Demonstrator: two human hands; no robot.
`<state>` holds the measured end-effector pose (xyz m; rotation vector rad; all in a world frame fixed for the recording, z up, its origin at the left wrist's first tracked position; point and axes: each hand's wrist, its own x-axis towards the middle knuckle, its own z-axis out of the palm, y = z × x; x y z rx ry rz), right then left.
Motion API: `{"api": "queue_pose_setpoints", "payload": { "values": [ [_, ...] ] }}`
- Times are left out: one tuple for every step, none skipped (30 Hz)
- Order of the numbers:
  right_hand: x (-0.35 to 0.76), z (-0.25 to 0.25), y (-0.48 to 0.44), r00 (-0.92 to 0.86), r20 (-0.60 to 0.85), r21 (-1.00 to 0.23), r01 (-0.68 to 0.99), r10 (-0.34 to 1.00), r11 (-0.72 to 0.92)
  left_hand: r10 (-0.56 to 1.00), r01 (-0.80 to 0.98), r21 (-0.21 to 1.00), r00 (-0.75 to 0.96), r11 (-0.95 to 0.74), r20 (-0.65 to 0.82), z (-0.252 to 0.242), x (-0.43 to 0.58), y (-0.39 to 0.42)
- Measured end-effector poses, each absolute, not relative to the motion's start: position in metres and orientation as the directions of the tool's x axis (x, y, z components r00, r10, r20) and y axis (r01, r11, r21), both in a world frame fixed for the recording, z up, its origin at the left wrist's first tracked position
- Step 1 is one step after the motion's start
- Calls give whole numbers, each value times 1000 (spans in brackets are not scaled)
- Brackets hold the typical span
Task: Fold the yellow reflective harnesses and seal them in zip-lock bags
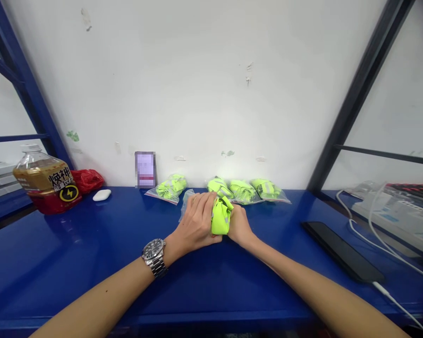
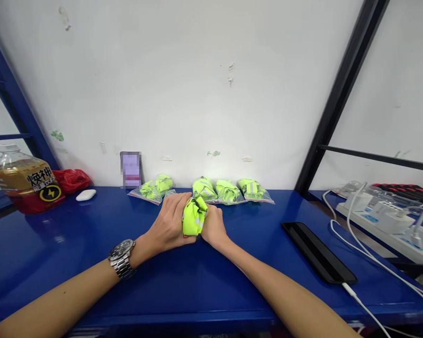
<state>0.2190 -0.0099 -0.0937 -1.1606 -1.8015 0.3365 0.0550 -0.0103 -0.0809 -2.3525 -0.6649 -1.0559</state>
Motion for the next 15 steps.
{"api": "queue_pose_setpoints", "payload": {
  "values": [
    [219, -95, -8, -124, 554, -646, 560, 823, 519, 235, 597, -218, 587, -772, 775, -81, 56, -10],
    [220, -96, -5, -150, 550, -650, 542, 822, 533, 242, 599, -210, 584, -773, 775, -81, 56, -9],
    [221, -96, -2, -192, 542, -655, 515, 818, 554, 253, 603, -197, 577, -773, 777, -81, 55, -7],
    [222, -96, 1, -244, 530, -661, 482, 812, 576, 265, 608, -178, 565, -773, 781, -81, 54, -6],
    [224, -95, 4, -298, 515, -668, 448, 804, 594, 276, 611, -156, 552, -776, 787, -81, 53, -4],
    [225, -92, 5, -346, 501, -676, 417, 794, 608, 287, 610, -132, 540, -781, 791, -82, 52, -2],
    [226, -89, 6, -387, 487, -685, 387, 783, 618, 297, 606, -108, 529, -788, 795, -82, 51, 0],
    [228, -84, 6, -427, 473, -698, 352, 771, 624, 309, 600, -82, 520, -796, 797, -82, 51, 1],
    [230, -80, 5, -463, 458, -717, 312, 758, 624, 324, 595, -52, 508, -802, 798, -82, 51, 2],
    [231, -75, 3, -497, 440, -741, 269, 748, 615, 343, 591, -18, 493, -806, 799, -82, 52, 3],
    [234, -71, 1, -523, 418, -771, 229, 743, 594, 366, 589, 19, 476, -808, 800, -82, 54, 3],
    [236, -67, -1, -539, 393, -801, 197, 745, 565, 389, 585, 57, 459, -809, 799, -83, 56, 3],
    [238, -65, -3, -547, 366, -829, 175, 753, 531, 411, 581, 92, 447, -809, 795, -83, 59, 3],
    [241, -63, -4, -547, 338, -855, 162, 766, 493, 428, 576, 119, 439, -809, 790, -84, 61, 3],
    [243, -62, -5, -547, 302, -881, 152, 781, 447, 438, 570, 135, 435, -810, 787, -84, 63, 3]
  ]
}}
